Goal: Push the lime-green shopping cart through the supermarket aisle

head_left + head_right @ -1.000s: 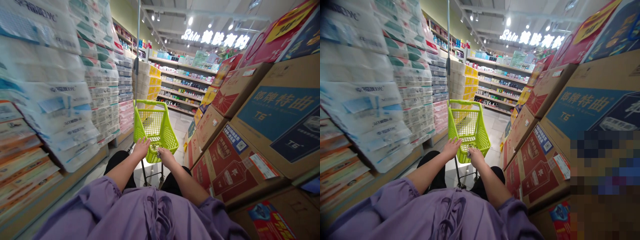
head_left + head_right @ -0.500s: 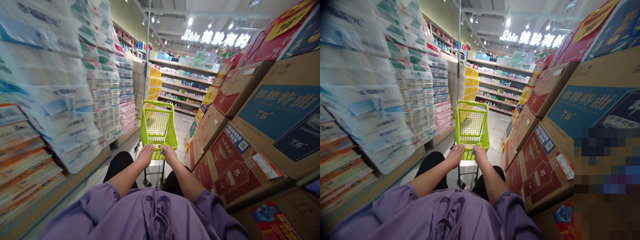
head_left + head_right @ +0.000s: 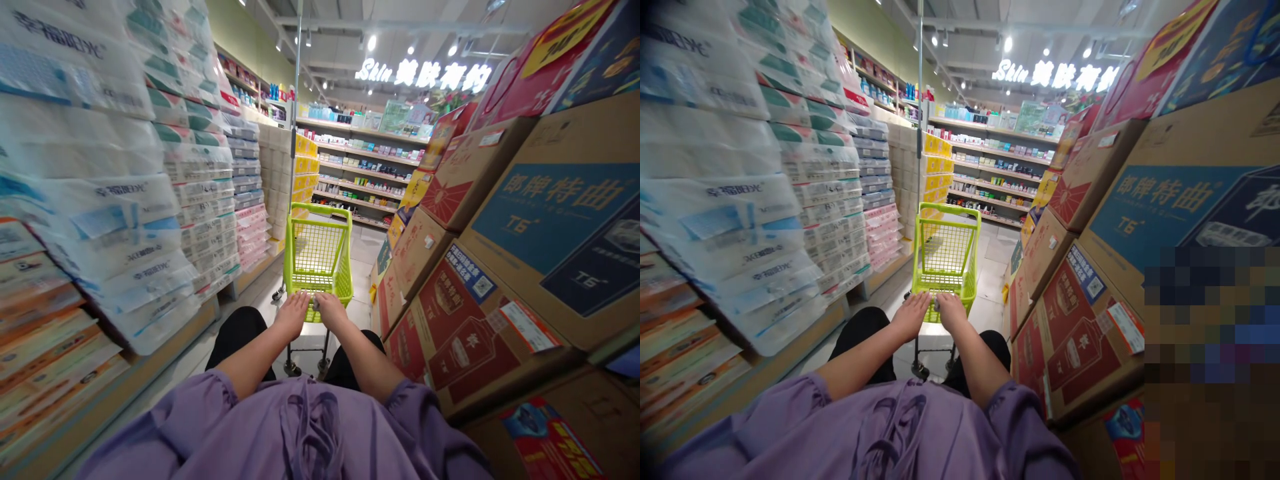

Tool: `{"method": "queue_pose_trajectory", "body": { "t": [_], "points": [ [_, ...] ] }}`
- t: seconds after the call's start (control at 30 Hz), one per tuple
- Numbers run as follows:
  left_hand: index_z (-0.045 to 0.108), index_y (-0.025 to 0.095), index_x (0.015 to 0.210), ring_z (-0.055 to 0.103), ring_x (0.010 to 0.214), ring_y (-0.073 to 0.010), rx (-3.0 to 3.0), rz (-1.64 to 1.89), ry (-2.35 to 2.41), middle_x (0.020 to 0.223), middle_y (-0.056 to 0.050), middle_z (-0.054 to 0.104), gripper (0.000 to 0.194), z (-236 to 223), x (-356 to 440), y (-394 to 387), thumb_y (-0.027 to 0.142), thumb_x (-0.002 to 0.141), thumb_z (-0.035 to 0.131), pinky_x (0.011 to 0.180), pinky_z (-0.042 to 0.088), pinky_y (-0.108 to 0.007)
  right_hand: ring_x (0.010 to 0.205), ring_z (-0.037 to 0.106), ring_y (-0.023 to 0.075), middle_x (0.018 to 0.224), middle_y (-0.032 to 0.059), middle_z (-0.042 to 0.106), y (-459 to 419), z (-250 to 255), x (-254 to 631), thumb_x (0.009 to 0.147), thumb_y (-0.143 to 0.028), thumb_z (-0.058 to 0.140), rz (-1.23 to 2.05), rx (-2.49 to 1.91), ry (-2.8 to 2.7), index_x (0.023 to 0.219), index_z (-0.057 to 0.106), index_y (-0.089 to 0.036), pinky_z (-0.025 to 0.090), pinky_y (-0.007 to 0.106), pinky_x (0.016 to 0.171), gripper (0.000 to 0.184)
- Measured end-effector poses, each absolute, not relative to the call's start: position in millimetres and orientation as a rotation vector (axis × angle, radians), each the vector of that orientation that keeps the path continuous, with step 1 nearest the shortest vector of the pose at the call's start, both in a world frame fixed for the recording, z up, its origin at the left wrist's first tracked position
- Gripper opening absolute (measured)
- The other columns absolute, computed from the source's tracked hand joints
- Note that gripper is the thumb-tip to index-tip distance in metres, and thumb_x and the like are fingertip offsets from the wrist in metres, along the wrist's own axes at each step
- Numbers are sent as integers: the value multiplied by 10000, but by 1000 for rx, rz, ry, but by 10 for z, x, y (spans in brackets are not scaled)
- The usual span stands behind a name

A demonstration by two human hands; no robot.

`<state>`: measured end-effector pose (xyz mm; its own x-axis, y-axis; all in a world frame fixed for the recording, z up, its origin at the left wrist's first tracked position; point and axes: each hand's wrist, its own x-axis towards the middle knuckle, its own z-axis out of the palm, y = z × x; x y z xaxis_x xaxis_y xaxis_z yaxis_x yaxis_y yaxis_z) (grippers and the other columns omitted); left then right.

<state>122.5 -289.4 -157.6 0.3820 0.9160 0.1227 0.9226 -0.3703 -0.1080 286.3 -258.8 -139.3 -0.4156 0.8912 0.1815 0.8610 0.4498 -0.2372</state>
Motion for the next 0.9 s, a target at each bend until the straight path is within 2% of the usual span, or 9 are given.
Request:
{"method": "queue_pose_trajectory", "body": {
  "t": [0.13, 0.27, 0.43, 0.57, 0.63, 0.73, 0.9],
  "points": [
    [251, 47, 1482, 213, 1444, -279, -2486, -54, -1696, 1546, -187, 256, 720, -1513, 1230, -2897, 88, 784, 424, 1170, 173, -448, 1172, 524, 216, 1281, 116, 598, -2565, -1356, 3000, 895, -107, 422, 138, -1585, -2362, 1270, 550, -190, 318, 368, 1019, 404],
    [283, 18, 1459, 240, 1433, -301, -2501, -63, -1743, 1519, -233, 293, 713, -1476, 1282, -2862, 84, 771, 458, 1159, 196, -464, 1142, 532, 188, 1230, 91, 629, -2596, -1359, 2768, 917, -161, 436, 129, -1532, -2400, 1184, 600, -205, 347, 307, 973, 316],
    [283, 19, 1455, 273, 1421, -302, -2508, -46, -1689, 1500, -257, 312, 683, -1483, 1236, -2859, 92, 793, 433, 1146, 227, -493, 1156, 528, 183, 1268, 71, 612, -2598, -1369, 2802, 908, -156, 461, 136, -1496, -2420, 1236, 571, -225, 323, 310, 998, 353],
    [267, 6, 1460, 246, 1430, -306, -2499, -63, -1708, 1507, -258, 292, 700, -1485, 1207, -2876, 80, 784, 433, 1149, 223, -487, 1144, 531, 206, 1264, 114, 605, -2571, -1369, 3096, 891, -104, 435, 121, -1560, -2376, 1234, 575, -177, 330, 329, 991, 378],
    [260, 5, 1463, 230, 1435, -306, -2510, -73, -1721, 1513, -252, 283, 717, -1479, 1221, -2879, 79, 774, 445, 1150, 226, -478, 1116, 541, 216, 1214, 132, 625, -2566, -1364, 3076, 877, -92, 439, 112, -1577, -2371, 1175, 604, -145, 351, 326, 965, 344],
    [274, 6, 1456, 230, 1435, -306, -2525, -53, -1732, 1520, -243, 278, 721, -1461, 1240, -2887, 74, 763, 459, 1152, 229, -461, 1050, 567, 201, 1125, 100, 664, -2572, -1358, 2836, 867, -117, 476, 117, -1517, -2424, 1070, 641, -158, 378, 288, 922, 264],
    [284, 16, 1452, 241, 1432, -298, -2506, -19, -1697, 1526, -228, 283, 709, -1425, 1178, -2926, 69, 766, 454, 1155, 232, -438, 1143, 531, 170, 1263, 59, 614, -2582, -1362, 2752, 868, -115, 488, 131, -1406, -2481, 1217, 584, -212, 351, 255, 973, 375]
  ]
}}
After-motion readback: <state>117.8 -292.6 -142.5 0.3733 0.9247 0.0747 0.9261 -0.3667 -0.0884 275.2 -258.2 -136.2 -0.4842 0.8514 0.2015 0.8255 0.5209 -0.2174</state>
